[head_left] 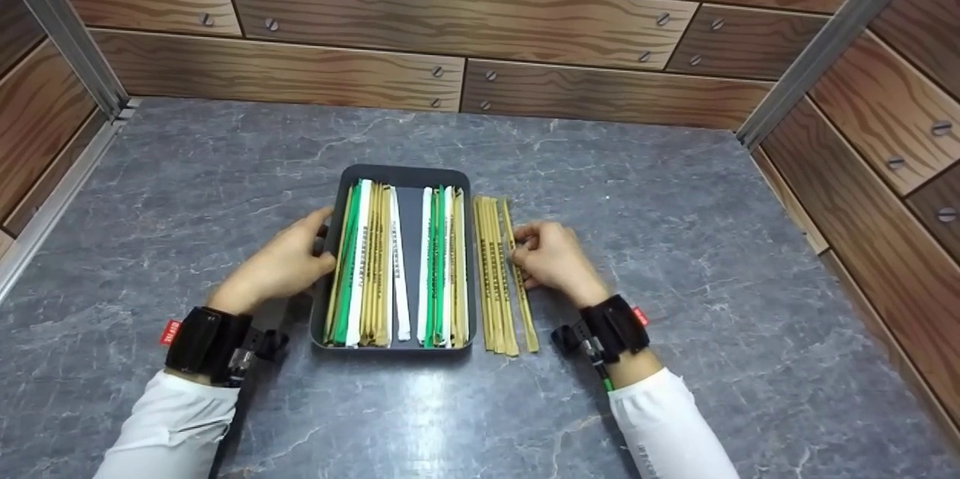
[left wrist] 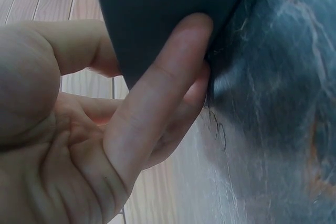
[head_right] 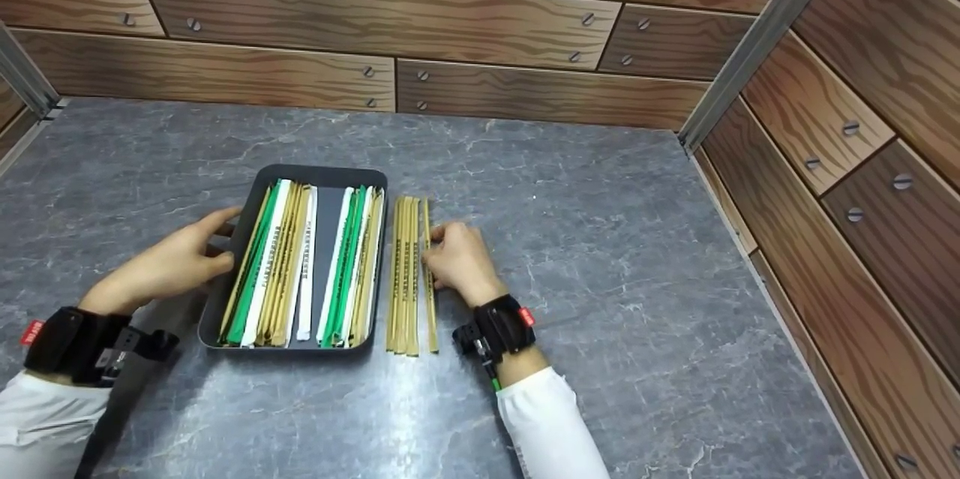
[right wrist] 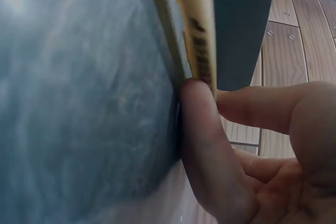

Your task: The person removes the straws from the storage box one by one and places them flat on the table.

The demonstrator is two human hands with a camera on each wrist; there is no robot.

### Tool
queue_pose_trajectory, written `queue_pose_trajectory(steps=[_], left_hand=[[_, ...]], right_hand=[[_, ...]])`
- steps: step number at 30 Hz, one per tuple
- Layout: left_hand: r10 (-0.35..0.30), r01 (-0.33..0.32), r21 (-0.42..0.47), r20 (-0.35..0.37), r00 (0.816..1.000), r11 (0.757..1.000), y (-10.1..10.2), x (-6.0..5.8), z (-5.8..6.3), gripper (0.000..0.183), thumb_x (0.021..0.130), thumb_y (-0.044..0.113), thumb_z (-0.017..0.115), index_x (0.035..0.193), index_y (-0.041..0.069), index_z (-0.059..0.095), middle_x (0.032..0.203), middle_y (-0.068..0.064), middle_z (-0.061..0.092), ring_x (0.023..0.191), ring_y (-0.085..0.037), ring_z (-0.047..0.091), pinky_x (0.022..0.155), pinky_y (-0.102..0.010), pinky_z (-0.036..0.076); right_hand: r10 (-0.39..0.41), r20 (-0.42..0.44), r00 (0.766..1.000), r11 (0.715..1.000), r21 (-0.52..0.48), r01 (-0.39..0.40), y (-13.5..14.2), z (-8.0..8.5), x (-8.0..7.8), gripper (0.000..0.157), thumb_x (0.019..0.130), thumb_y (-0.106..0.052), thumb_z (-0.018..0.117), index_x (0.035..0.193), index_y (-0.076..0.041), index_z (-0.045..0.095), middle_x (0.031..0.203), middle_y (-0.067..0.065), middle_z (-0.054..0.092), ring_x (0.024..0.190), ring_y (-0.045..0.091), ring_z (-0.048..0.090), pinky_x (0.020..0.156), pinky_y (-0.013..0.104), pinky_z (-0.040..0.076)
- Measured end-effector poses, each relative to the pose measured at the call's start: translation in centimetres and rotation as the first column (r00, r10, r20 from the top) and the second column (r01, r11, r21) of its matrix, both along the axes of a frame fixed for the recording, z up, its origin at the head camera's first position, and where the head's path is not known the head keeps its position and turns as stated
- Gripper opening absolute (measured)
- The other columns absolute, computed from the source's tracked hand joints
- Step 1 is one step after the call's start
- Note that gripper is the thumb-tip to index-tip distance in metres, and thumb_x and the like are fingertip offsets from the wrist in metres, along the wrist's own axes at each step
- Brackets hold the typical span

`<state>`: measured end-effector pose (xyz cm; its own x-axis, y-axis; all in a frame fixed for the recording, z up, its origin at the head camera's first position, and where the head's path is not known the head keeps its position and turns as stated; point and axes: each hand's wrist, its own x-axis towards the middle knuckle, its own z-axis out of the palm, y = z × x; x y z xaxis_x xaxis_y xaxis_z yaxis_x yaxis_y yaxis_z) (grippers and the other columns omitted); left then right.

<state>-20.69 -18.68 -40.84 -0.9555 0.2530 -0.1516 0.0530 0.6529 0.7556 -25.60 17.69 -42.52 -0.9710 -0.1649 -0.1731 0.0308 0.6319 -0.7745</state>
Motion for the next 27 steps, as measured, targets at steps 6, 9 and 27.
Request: queue_pose_trajectory(steps=[6, 9, 27], left_hand=[[-0.004, 0.004, -0.009, 0.002, 1.000, 1.000, 0.1, 0.0, 0.2, 0.081, 0.096, 0.002, 0.057, 0.162, -0.008, 0.013, 0.155, -0.040, 0.035, 0.102, -0.037, 0.065, 0.071, -0.035, 0.061], [-0.006, 0.006, -0.018, -0.005, 1.000, 1.000, 0.1, 0.0, 0.2, 0.081, 0.096, 0.003, 0.058, 0.162, -0.008, 0.013, 0.156, -0.040, 0.035, 0.112, -0.041, 0.062, 0.074, -0.036, 0.061], [-0.005, 0.004, -0.024, -0.018, 1.000, 1.000, 0.0, 0.1, 0.0, 0.080, 0.095, 0.002, 0.057, 0.161, -0.010, 0.014, 0.150, -0.041, 0.041, 0.101, -0.037, 0.066, 0.069, -0.035, 0.061]], right_hand=[[0.025, -0.038, 0.999, 0.998, 0.066, -0.023, -0.1, 0.2, 0.3, 0.042, 0.086, 0.003, 0.067, 0.127, 0.010, 0.064, 0.089, 0.015, 0.072, 0.054, 0.017, 0.067, 0.051, 0.031, 0.062], [0.043, -0.055, 0.998, 0.995, 0.092, -0.037, -0.2, 0.3, 0.4, 0.044, 0.083, 0.007, 0.063, 0.126, 0.012, 0.063, 0.087, 0.014, 0.072, 0.053, 0.016, 0.066, 0.049, 0.030, 0.061], [0.025, 0.026, 0.999, 0.995, 0.093, -0.028, -1.3, 0.5, 0.7, 0.050, 0.089, 0.009, 0.063, 0.139, 0.010, 0.056, 0.096, 0.015, 0.067, 0.060, 0.018, 0.066, 0.054, 0.030, 0.063]])
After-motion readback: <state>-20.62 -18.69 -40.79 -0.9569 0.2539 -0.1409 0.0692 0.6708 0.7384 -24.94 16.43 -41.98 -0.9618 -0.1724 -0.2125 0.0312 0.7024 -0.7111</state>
